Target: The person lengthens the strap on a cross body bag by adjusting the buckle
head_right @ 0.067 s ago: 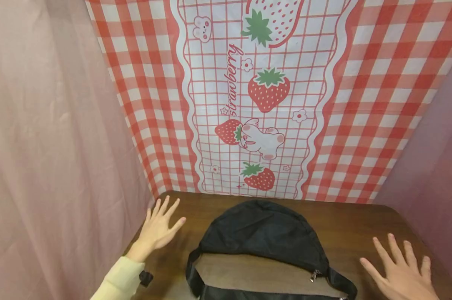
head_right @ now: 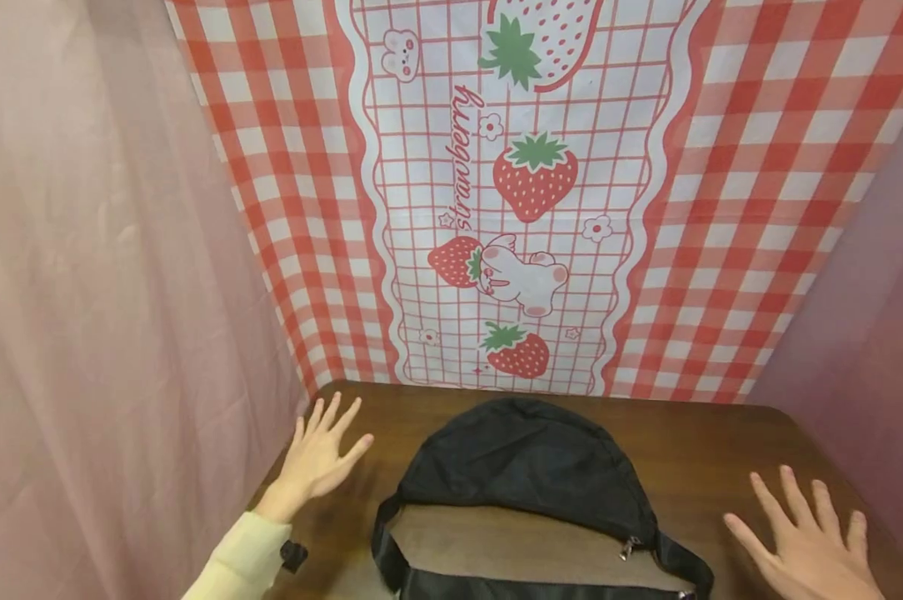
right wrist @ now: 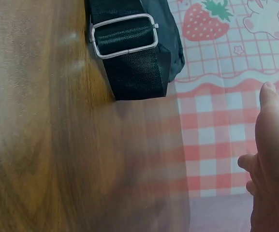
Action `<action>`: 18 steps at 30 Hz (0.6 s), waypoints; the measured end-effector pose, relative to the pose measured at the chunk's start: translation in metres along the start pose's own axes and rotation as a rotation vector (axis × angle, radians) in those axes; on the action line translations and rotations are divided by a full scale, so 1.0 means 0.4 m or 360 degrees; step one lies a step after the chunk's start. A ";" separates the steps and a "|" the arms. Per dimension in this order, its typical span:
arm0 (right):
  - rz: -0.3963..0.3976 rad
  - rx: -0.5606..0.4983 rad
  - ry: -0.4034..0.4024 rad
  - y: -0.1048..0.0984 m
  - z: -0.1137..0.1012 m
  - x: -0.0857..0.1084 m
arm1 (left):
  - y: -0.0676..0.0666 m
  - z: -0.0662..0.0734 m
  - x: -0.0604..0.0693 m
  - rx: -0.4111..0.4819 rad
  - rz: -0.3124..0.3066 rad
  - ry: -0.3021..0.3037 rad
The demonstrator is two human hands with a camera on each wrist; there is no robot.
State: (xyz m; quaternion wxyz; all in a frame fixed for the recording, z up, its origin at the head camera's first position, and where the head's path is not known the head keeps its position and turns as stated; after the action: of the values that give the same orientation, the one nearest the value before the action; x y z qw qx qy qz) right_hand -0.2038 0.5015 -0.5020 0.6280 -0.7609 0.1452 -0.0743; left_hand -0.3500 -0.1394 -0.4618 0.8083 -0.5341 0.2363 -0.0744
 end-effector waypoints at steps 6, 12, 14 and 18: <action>0.0053 -0.0064 -0.0129 -0.027 -0.027 -0.002 | -0.015 0.006 -0.018 -0.0025 -0.0016 -0.0005; 0.0089 -0.0290 -0.0508 -0.049 -0.134 0.034 | -0.053 0.044 -0.035 -0.0030 0.0078 0.0068; 0.0016 -0.0323 -0.0790 -0.024 -0.169 0.068 | -0.049 0.068 -0.028 -0.0022 0.0104 0.0115; -0.0162 -0.0300 -0.1337 0.059 -0.199 0.130 | -0.022 0.132 -0.014 0.0026 0.0157 0.0245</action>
State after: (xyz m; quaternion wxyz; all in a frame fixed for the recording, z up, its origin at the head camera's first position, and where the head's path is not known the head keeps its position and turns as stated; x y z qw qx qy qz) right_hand -0.1811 0.4066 -0.5125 0.5558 -0.7854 -0.1545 0.2245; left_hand -0.3295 -0.0971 -0.4354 0.7948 -0.5079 0.3232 -0.0775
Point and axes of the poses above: each hand's wrist, its own x-axis away from the middle knuckle, its own y-axis out of the palm, z = x × y, the point moved 5 cm from there along -x, towards the middle knuckle, and after that the axes turned 12 degrees about y, right-handed, at the moved point
